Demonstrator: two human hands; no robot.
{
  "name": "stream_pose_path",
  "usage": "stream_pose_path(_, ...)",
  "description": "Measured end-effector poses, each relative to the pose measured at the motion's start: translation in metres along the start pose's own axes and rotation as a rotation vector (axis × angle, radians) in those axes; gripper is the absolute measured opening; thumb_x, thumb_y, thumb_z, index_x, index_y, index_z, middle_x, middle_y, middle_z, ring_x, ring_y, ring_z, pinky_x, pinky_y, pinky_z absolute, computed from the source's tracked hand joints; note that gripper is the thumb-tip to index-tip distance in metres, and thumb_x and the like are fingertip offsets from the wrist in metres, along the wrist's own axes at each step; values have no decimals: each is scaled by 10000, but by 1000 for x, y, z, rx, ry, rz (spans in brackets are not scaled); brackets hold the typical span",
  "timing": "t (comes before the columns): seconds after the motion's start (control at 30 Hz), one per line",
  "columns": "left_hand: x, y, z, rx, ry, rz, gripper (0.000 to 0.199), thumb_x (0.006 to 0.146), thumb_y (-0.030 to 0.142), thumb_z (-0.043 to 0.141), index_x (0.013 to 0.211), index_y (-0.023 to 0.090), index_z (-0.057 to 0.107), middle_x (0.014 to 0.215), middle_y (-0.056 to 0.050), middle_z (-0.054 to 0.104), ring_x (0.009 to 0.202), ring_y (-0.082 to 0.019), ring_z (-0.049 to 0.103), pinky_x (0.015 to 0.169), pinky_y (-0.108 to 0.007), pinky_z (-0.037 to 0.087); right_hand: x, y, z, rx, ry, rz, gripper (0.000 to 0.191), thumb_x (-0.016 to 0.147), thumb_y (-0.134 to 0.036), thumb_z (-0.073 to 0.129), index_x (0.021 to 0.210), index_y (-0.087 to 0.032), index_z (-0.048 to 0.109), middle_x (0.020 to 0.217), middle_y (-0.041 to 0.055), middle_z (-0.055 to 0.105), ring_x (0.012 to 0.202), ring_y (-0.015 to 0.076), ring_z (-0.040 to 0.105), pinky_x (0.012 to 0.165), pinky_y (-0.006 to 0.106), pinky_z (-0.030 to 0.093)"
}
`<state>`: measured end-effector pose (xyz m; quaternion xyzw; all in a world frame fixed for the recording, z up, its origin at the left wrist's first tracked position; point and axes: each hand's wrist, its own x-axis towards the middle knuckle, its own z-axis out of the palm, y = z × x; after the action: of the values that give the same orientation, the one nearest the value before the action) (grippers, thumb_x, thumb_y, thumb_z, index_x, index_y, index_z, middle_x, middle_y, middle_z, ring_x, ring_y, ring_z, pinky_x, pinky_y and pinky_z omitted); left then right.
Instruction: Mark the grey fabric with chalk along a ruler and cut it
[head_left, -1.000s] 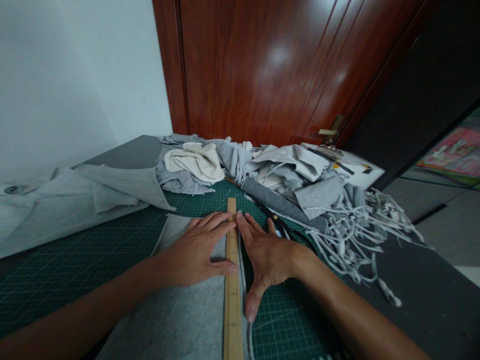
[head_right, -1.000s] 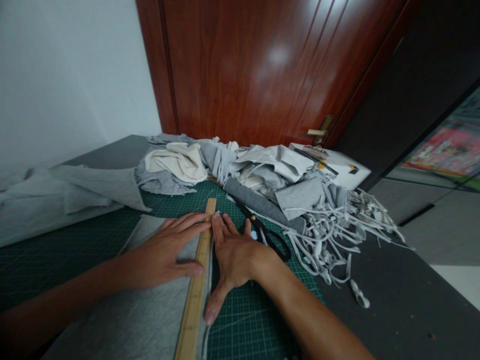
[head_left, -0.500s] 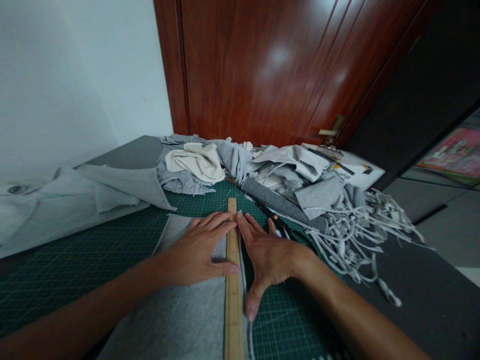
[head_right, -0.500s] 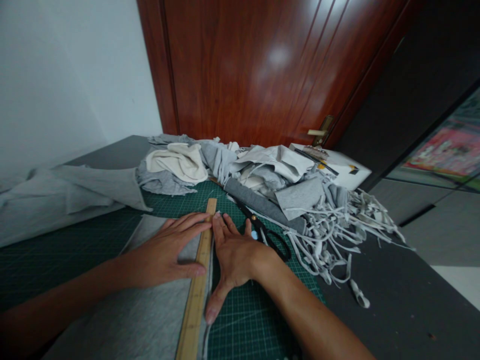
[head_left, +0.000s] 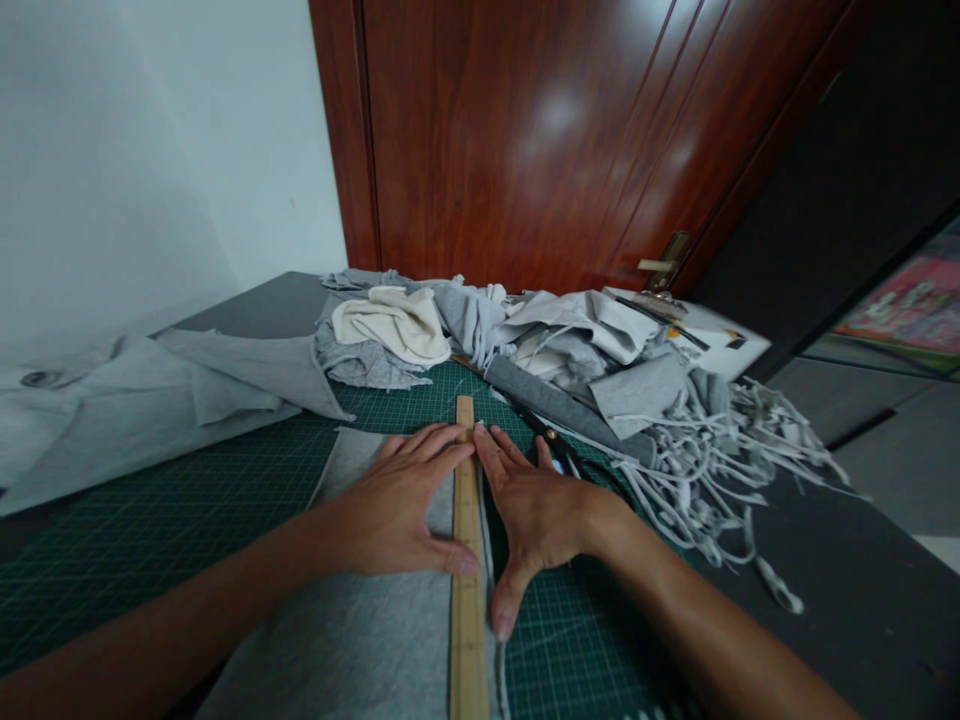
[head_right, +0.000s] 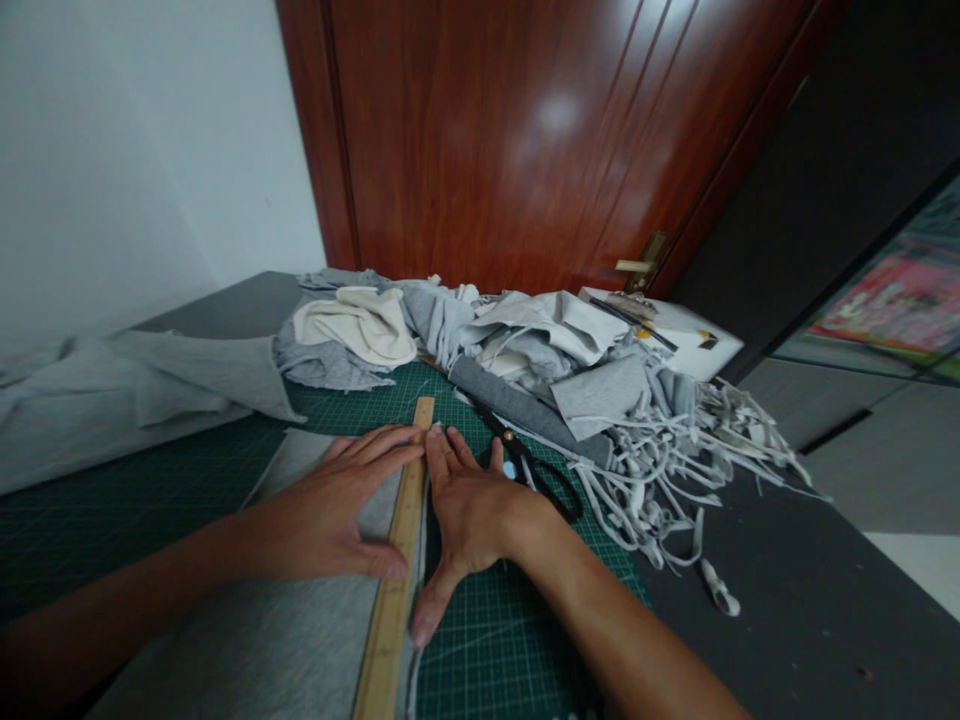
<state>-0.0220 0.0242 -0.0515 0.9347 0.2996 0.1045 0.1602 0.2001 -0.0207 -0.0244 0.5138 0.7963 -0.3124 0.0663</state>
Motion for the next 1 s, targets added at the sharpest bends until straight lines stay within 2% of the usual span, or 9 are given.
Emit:
stream_pose_path(0.13, -1, -1, 1, -15, 9, 1, 1249, 652, 783, 883, 1668, 236, 405, 1750, -185, 356, 1619, -494, 257, 1279, -676, 276, 0, 0, 0, -2, -3, -8, 1922, 423, -711, 1022, 1649, -104, -329, 1754, 226, -294, 1632, 487, -259, 1183, 812, -247)
stream_pose_path(0.3, 0, 1, -1, -24, 13, 21, 1221, 651, 736, 907, 1654, 246, 413, 1715, -169, 405, 1587, -451, 339, 1271, -628, 313, 0, -2, -1, -3, -5, 2, 1937, 411, -693, 1035, 1643, -111, -342, 1747, 222, -302, 1633, 478, -262, 1189, 811, -239)
stream_pose_path(0.5, 2, 2, -2, -14, 1, 1, 1218, 624, 765, 908, 1620, 234, 450, 1696, -167, 427, 1569, -453, 366, 1262, -623, 328, -1, -1, -1, -11, -10, -1, 1920, 429, -698, 1028, 1649, -106, -332, 1751, 212, -285, 1632, 469, -269, 1182, 818, -245)
stream_pose_path(0.67, 2, -1, 0, -30, 14, 1, 1227, 611, 787, 899, 1613, 227, 465, 1678, -167, 442, 1545, -468, 395, 1247, -644, 344, -1, -1, -1, 3, 6, -8, 1919, 426, -669, 1045, 1669, -115, -308, 1766, 231, -255, 1629, 498, -255, 1182, 820, -248)
stream_pose_path(0.87, 3, -1, -1, -28, 16, 3, 1214, 587, 758, 921, 1593, 235, 486, 1653, -150, 471, 1531, -451, 408, 1242, -606, 345, 0, -2, -1, 6, 7, -11, 1922, 412, -668, 1052, 1683, -128, -284, 1768, 230, -251, 1629, 496, -253, 1190, 811, -242)
stream_pose_path(0.93, 4, 1, -2, -24, 10, 0, 1210, 589, 732, 929, 1594, 230, 482, 1646, -151, 478, 1527, -446, 412, 1234, -601, 349, -2, -1, -4, 4, 5, -28, 1905, 425, -686, 1041, 1686, -113, -267, 1773, 226, -234, 1640, 490, -225, 1206, 815, -210)
stream_pose_path(1.0, 4, 2, -2, -30, 13, 4, 1195, 586, 718, 931, 1588, 242, 487, 1640, -146, 481, 1515, -444, 426, 1217, -594, 366, -8, 3, -11, 25, 22, -48, 1844, 473, -703, 1024, 1709, -97, -203, 1792, 244, -157, 1664, 491, -120, 1265, 790, -111)
